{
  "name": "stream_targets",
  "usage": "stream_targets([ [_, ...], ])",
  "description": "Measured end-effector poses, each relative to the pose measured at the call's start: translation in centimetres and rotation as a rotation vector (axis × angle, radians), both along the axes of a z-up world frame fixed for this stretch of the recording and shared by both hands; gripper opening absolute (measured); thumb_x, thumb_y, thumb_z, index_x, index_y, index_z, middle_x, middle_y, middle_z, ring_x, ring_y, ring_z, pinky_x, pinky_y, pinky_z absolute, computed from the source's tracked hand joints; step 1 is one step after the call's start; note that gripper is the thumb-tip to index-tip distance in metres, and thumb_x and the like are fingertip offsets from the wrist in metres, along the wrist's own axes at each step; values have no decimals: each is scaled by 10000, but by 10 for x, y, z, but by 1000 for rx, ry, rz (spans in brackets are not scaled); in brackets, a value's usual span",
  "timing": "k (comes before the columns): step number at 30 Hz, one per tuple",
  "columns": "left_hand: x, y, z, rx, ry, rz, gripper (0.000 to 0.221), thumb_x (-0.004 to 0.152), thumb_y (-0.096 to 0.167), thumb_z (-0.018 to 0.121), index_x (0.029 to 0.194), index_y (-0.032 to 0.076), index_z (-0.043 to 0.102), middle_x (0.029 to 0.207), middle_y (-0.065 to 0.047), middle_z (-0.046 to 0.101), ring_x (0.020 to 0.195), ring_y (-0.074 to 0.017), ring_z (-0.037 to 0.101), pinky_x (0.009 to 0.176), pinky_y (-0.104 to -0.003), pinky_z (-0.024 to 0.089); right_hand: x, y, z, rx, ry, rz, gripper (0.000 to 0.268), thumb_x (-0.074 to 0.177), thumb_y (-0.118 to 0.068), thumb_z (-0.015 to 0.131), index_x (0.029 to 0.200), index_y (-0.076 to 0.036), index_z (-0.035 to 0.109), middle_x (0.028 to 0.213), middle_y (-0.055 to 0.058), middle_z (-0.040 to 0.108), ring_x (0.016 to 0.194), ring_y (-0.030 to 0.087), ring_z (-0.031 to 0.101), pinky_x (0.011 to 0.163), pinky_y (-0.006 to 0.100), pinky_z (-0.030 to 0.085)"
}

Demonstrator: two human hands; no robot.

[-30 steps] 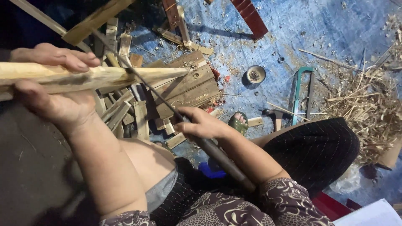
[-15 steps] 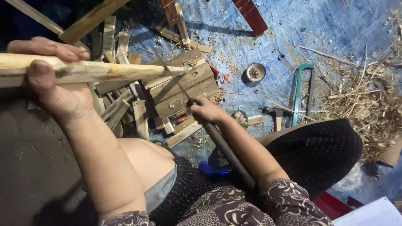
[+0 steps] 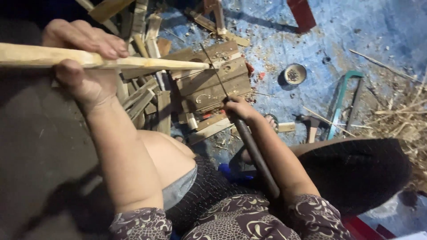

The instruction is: Shaving wood with a large curved blade and then sawing a wooden board with a hand saw.

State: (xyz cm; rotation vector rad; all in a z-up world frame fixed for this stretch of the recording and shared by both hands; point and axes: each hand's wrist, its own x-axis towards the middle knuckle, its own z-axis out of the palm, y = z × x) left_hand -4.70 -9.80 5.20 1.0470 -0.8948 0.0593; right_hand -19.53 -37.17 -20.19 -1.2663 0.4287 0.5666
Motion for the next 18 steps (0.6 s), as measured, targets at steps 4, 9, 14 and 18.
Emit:
stream_targets([
  [4,5,0,-3,9,-24,50,445,953,533,737,1038,157,515,815,-8,580,681,-149,602,722,-295,578,-5,18,69,-71,-54,117,354,861,-273,697,1092,-10,647,722,57,618,544,158,574,458,268,478],
  [9,0,-1,0,24,-37,318,431,1026,512,657,1016,110,501,769,-76,499,689,-246,541,780,-400,556,-17,37,125,54,-363,376,340,813,-265,635,1068,-41,615,814,63,646,629,173,657,510,296,587],
  [14,-6,15,-4,22,23,420,430,1009,533,655,971,134,497,737,-47,482,662,-217,508,780,-394,538,9,18,40,-39,-206,234,499,745,-124,538,1196,74,617,833,147,663,569,193,574,442,310,493],
  [18,1,17,-4,39,6,165,493,959,604,688,1002,162,474,764,0,522,622,-146,541,683,-296,525,11,4,4,-165,2,89,368,821,-176,642,1142,2,669,819,119,662,624,211,618,511,299,525],
])
